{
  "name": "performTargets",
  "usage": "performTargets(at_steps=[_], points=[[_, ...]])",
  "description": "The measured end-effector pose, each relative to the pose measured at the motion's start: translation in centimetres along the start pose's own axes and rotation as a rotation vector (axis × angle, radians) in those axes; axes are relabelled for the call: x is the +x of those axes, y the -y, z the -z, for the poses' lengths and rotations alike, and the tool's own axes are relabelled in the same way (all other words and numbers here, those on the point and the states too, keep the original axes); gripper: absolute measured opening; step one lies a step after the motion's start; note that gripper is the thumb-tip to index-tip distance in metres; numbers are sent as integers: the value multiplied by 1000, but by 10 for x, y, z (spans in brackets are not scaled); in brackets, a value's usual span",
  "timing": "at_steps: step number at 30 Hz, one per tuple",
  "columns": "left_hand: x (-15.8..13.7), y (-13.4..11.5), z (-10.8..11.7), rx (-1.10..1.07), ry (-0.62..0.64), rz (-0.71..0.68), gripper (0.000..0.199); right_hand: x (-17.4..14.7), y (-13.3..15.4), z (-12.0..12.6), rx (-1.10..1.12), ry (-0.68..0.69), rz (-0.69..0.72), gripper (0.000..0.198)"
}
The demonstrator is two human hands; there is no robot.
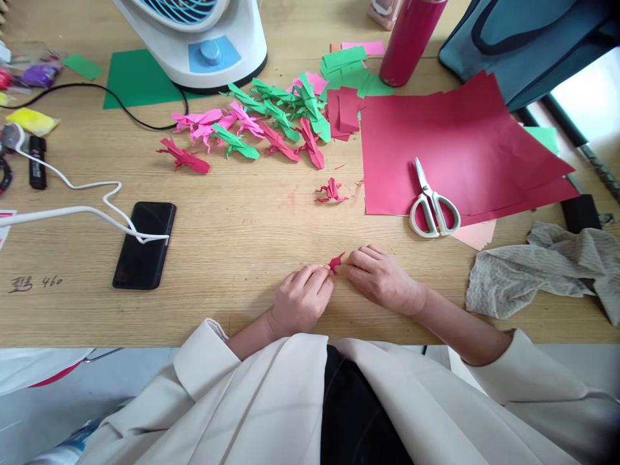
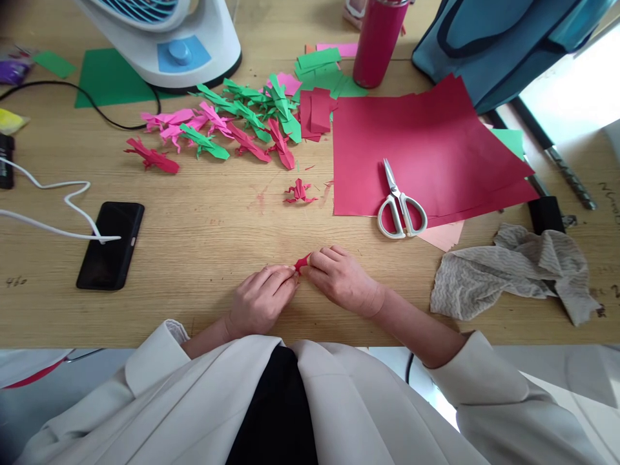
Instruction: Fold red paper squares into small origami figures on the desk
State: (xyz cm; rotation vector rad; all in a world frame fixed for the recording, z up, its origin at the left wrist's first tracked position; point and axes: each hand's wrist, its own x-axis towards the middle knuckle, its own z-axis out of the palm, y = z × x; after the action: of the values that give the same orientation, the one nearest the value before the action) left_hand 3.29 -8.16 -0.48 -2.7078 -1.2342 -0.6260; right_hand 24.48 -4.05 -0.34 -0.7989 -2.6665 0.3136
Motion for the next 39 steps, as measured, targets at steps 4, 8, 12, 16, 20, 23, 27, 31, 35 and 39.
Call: performTargets(at_steps=[4,8,12,16,20,23,27,31,35,39], points=[[-1,0,-1,-6,-21,6,15,-2,-2,2,-29,5,78,24],[-3,-1,-4,13,-52,21,18,-1,-1,7,-66,25,131,29],[-3,-1,-5,13,-53,23,17,-2,1,8,-69,59,154,29],[-2,-1,-4,-5,-42,22,14,-8,5,6,-76,30,59,28],[-3,1,-2,-16,-37,6,18,-13,10,4,-51,8,-10,24],[-5,2,-1,-9,-12,-3,25,-15,13,3,-44,7,-39,25],[-6,1,-1,12,3,-1,31,-15,13,2,-51,17,-63,26],[-3,0,-2,33,-25,-12,27,-16,14,3,-54,6,-52,25],[1,-1,-3,11,-51,-13,26,-16,15,3,-54,4,-47,25],[3,-1,-4,-13,-53,14,23,-18,17,3,-73,1,-65,24]])
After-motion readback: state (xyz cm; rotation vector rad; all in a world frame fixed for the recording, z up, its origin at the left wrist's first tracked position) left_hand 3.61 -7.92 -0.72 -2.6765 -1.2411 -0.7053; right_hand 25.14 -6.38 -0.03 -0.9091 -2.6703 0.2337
